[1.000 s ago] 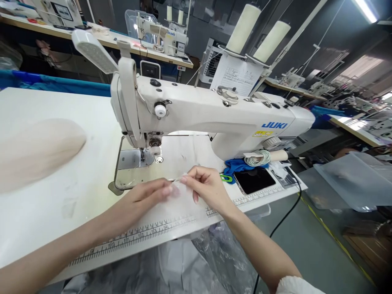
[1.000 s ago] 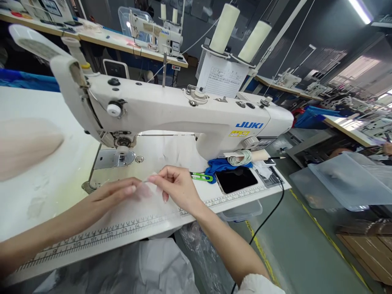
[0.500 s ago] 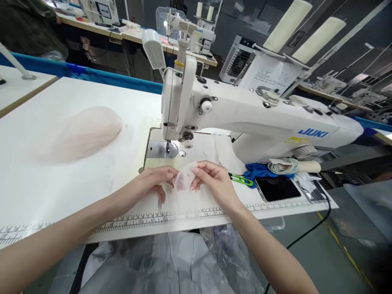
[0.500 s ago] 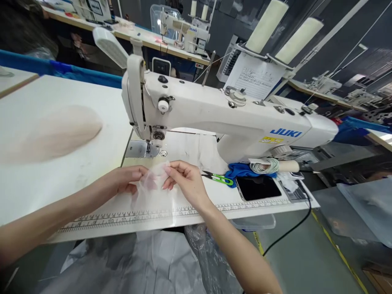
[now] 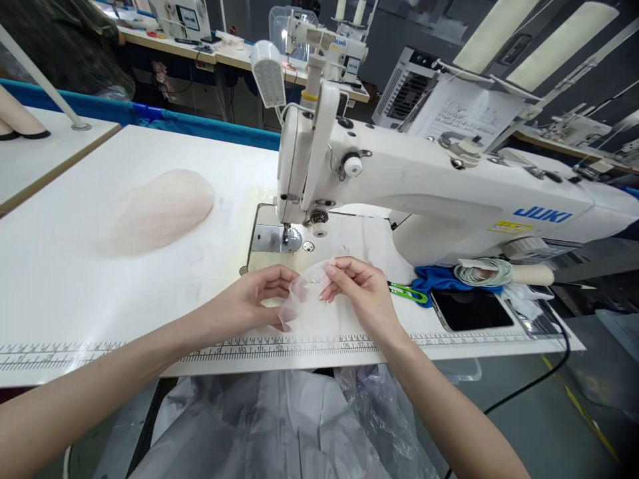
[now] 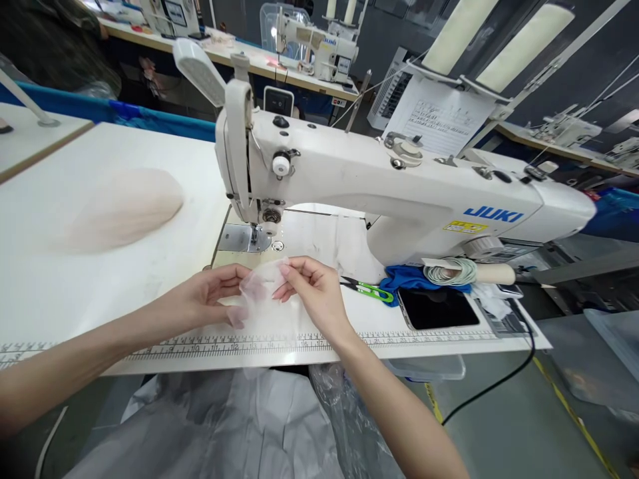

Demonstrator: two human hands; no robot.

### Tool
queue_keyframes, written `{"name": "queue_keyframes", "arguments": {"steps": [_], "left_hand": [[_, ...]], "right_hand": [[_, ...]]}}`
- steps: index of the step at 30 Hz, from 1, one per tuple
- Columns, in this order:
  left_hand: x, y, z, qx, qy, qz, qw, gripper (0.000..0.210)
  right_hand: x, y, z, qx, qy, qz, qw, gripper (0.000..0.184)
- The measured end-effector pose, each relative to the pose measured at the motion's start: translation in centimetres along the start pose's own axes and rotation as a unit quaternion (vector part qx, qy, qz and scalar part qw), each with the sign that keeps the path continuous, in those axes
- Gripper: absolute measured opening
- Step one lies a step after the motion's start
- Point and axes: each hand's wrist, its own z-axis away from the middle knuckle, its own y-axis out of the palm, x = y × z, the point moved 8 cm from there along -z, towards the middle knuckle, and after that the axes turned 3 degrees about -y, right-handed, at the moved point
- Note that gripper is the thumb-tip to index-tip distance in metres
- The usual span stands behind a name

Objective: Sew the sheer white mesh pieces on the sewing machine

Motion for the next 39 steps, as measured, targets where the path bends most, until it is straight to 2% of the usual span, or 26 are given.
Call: {"name": "queue_keyframes", "arguments": {"steps": [4,7,9,12,13,15,18,24,26,28,30,33,34,36,37,39], "left_hand": [[0.0,0.3,-1.1,-0.032,0.015,-0.021,0.999,0.022],[-0.9,0.1,-1.5,-0.084,0.043,-0.088,0.992,0.022],[-2.0,-0.2,-1.2,-0.135,0.073,-0.188,0.97,0.022],[-3.9,-0.3,-0.3,-0.205,0.123,-0.338,0.91,0.016],[-4.3,-0.3,0.0,-0.22,0.138,-0.362,0.895,0.014],[-4.8,-0.4,0.5,-0.236,0.151,-0.371,0.885,0.011],[-4.9,-1.0,0.8,-0.243,0.139,-0.35,0.894,0.012],[-4.4,-2.0,1.5,-0.194,0.098,-0.28,0.935,0.021],[-4.3,-2.3,1.8,-0.179,0.091,-0.252,0.947,0.024],[-4.2,-2.4,2.1,-0.166,0.087,-0.228,0.955,0.027],[-4.1,-2.3,2.2,-0.159,0.091,-0.218,0.959,0.029],[-4.2,-2.0,2.3,-0.15,0.106,-0.216,0.959,0.029],[-4.3,-1.9,2.3,-0.147,0.111,-0.218,0.958,0.029],[-4.5,-1.7,2.4,-0.15,0.119,-0.229,0.954,0.027],[-4.6,-1.8,2.5,-0.154,0.12,-0.237,0.952,0.027],[-4.7,-1.9,2.8,-0.16,0.113,-0.25,0.948,0.027]], "right_hand": [[-0.2,0.6,0.0,0.014,0.006,-0.002,1.0,0.024],[-0.3,1.0,0.1,0.016,0.003,-0.009,1.0,0.023],[-0.3,1.2,0.2,0.009,0.001,-0.031,0.999,0.027],[-0.5,2.1,0.5,0.026,0.013,-0.06,0.998,0.048],[-0.7,2.6,0.7,0.042,0.021,-0.061,0.997,0.055],[-1.1,3.5,1.0,0.072,0.042,-0.054,0.995,0.064],[-1.4,3.2,1.0,0.079,0.052,-0.035,0.995,0.058],[0.0,-1.0,1.0,0.064,0.011,0.038,0.997,0.046],[0.1,-1.7,1.4,0.106,0.033,0.1,0.989,0.041],[0.0,-2.0,2.0,0.155,0.069,0.192,0.967,0.038],[0.4,-2.0,2.2,0.169,0.086,0.251,0.949,0.038],[1.3,-0.6,1.6,0.144,0.08,0.205,0.965,0.049],[1.3,0.3,1.3,0.152,0.08,0.168,0.971,0.054],[0.6,2.9,0.8,0.219,0.105,0.095,0.965,0.059],[0.0,4.1,0.7,0.258,0.129,0.068,0.955,0.055],[-1.0,5.7,0.3,0.302,0.166,0.035,0.938,0.035]]}}
